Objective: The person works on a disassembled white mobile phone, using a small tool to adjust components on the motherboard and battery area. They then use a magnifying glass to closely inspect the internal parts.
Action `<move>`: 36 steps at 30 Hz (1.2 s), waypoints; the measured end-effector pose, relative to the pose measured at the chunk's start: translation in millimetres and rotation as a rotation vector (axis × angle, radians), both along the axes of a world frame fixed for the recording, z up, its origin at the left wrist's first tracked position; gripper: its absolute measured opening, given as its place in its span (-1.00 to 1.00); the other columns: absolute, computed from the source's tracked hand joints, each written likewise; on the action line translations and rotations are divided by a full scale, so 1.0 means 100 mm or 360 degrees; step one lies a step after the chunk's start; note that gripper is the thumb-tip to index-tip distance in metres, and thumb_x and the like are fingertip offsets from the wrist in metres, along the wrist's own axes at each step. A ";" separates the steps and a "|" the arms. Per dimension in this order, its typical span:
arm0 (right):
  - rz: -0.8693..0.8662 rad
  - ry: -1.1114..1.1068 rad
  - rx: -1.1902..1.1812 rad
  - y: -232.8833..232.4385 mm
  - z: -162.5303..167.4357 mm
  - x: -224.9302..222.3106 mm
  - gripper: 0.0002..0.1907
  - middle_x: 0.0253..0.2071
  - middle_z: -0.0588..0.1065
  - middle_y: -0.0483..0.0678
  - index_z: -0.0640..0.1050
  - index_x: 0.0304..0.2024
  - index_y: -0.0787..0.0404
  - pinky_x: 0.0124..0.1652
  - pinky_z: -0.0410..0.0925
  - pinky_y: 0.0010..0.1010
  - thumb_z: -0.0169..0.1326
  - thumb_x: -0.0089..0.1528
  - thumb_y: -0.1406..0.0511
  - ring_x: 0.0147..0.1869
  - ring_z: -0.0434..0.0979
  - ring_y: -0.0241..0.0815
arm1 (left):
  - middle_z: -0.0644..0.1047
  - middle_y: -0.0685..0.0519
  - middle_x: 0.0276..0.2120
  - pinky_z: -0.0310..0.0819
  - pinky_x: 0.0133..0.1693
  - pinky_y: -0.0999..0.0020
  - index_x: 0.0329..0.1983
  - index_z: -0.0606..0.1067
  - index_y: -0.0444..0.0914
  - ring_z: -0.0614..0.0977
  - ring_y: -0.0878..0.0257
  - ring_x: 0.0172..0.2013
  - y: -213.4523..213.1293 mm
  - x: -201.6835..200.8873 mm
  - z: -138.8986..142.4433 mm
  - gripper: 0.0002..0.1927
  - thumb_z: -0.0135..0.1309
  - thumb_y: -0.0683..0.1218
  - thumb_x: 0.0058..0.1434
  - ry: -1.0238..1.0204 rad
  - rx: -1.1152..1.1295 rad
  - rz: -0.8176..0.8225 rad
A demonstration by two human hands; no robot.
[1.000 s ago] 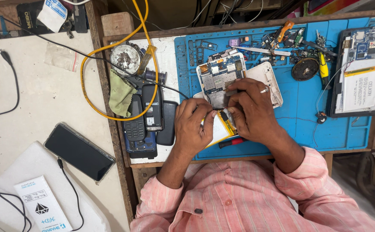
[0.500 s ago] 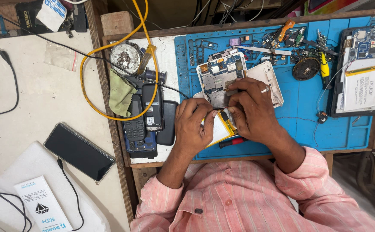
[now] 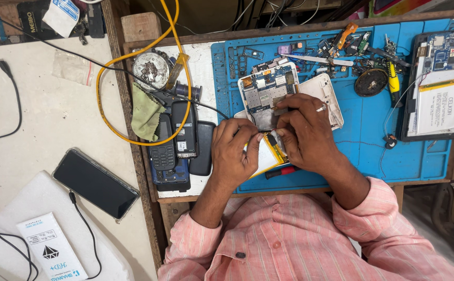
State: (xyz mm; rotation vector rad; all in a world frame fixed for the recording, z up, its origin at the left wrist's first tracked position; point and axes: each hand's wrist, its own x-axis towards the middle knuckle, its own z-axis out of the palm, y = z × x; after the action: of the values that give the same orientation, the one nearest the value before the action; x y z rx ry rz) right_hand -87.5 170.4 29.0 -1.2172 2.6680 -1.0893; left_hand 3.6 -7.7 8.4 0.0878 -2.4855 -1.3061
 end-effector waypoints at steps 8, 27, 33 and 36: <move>0.0004 -0.0001 -0.0013 0.00 0.00 0.00 -0.86 0.13 0.45 0.02 0.48 -0.25 0.22 0.25 0.19 -0.08 0.18 0.18 0.41 0.31 0.39 0.09 | 0.55 0.06 -0.18 0.34 -0.07 0.23 -0.24 0.55 -0.24 0.52 0.13 -0.15 0.00 0.00 0.00 -0.92 0.14 -0.13 0.33 0.0005 -0.0004 -0.0004; 0.0018 0.0008 -0.0027 0.02 -0.02 -0.01 -0.86 0.13 0.45 0.02 0.48 -0.24 0.21 0.23 0.19 -0.07 0.18 0.18 0.41 0.29 0.40 0.09 | 0.55 0.06 -0.19 0.33 -0.06 0.21 -0.24 0.54 -0.24 0.52 0.10 -0.15 0.01 -0.01 0.04 -0.91 0.13 -0.12 0.34 0.0005 -0.0008 0.0003; 0.0010 -0.0006 -0.0020 0.01 -0.02 -0.01 -0.87 0.13 0.45 0.02 0.48 -0.25 0.20 0.24 0.19 -0.08 0.18 0.19 0.40 0.30 0.39 0.09 | 0.54 0.06 -0.18 0.34 -0.06 0.22 -0.24 0.53 -0.24 0.53 0.11 -0.15 0.00 -0.02 0.03 -0.94 0.15 -0.14 0.33 0.0001 0.0003 -0.0003; 0.0009 -0.0007 -0.0014 0.02 -0.02 -0.01 -0.87 0.14 0.45 0.01 0.48 -0.25 0.20 0.24 0.19 -0.08 0.17 0.19 0.40 0.30 0.39 0.08 | 0.54 0.06 -0.19 0.34 -0.06 0.22 -0.24 0.53 -0.24 0.52 0.12 -0.16 0.01 -0.02 0.03 -0.94 0.15 -0.15 0.32 -0.0003 0.0004 -0.0001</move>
State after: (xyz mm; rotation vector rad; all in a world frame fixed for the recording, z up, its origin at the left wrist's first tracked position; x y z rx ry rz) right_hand -88.8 172.0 27.0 -1.2218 2.6577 -1.1026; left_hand 1.9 -7.2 11.4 0.0889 -2.4858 -1.3100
